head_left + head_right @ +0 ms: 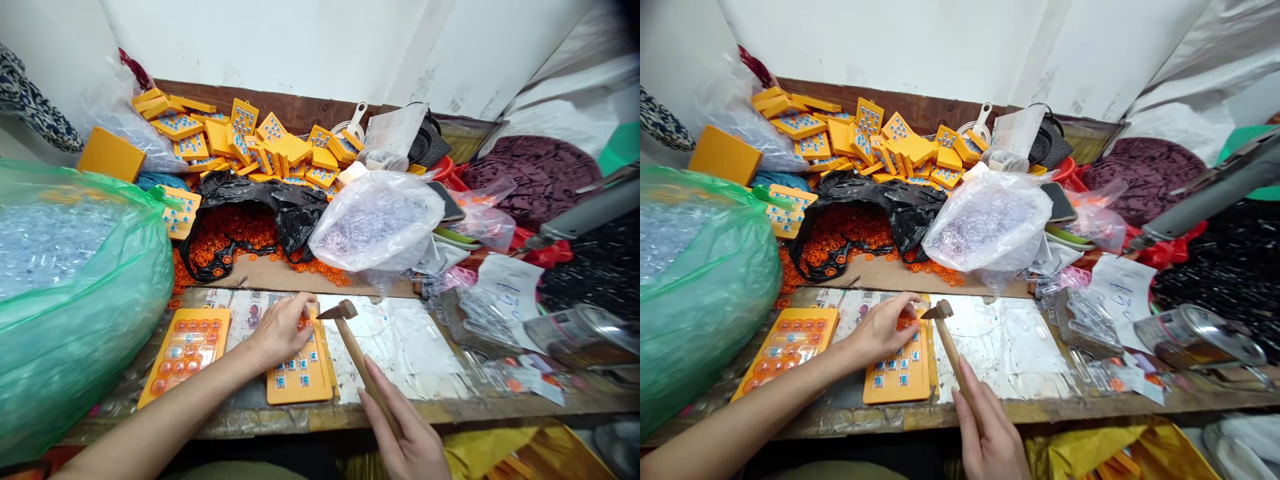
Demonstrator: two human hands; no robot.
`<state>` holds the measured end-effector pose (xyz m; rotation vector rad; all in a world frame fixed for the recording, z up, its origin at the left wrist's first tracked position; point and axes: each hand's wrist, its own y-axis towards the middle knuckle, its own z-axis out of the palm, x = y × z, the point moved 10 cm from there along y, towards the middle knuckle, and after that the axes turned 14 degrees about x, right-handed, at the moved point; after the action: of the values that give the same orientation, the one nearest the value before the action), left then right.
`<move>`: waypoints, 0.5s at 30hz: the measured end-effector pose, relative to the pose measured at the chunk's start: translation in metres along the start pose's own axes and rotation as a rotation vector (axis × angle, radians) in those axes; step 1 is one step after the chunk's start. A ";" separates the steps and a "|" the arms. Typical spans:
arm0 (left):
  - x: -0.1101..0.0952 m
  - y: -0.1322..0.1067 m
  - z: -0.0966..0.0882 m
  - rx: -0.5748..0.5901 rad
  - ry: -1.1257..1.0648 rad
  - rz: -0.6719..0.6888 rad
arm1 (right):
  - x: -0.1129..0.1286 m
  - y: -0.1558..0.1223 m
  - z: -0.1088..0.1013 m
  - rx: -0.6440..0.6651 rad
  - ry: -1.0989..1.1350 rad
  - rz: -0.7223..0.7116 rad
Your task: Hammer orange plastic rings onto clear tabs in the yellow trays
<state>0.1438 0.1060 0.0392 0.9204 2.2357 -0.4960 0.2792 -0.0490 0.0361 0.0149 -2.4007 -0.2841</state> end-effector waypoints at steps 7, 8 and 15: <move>0.018 0.000 -0.002 -0.090 -0.150 -0.056 | 0.024 0.007 0.000 0.069 -0.163 -0.112; 0.017 -0.001 -0.001 -0.094 -0.158 -0.058 | 0.023 0.010 0.005 0.126 -0.180 -0.109; 0.017 -0.004 -0.003 -0.123 -0.151 -0.041 | 0.021 0.010 0.001 0.039 -0.134 -0.091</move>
<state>0.1304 0.1131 0.0297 0.7500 2.1262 -0.4265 0.2641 -0.0410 0.0514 0.1272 -2.5428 -0.2885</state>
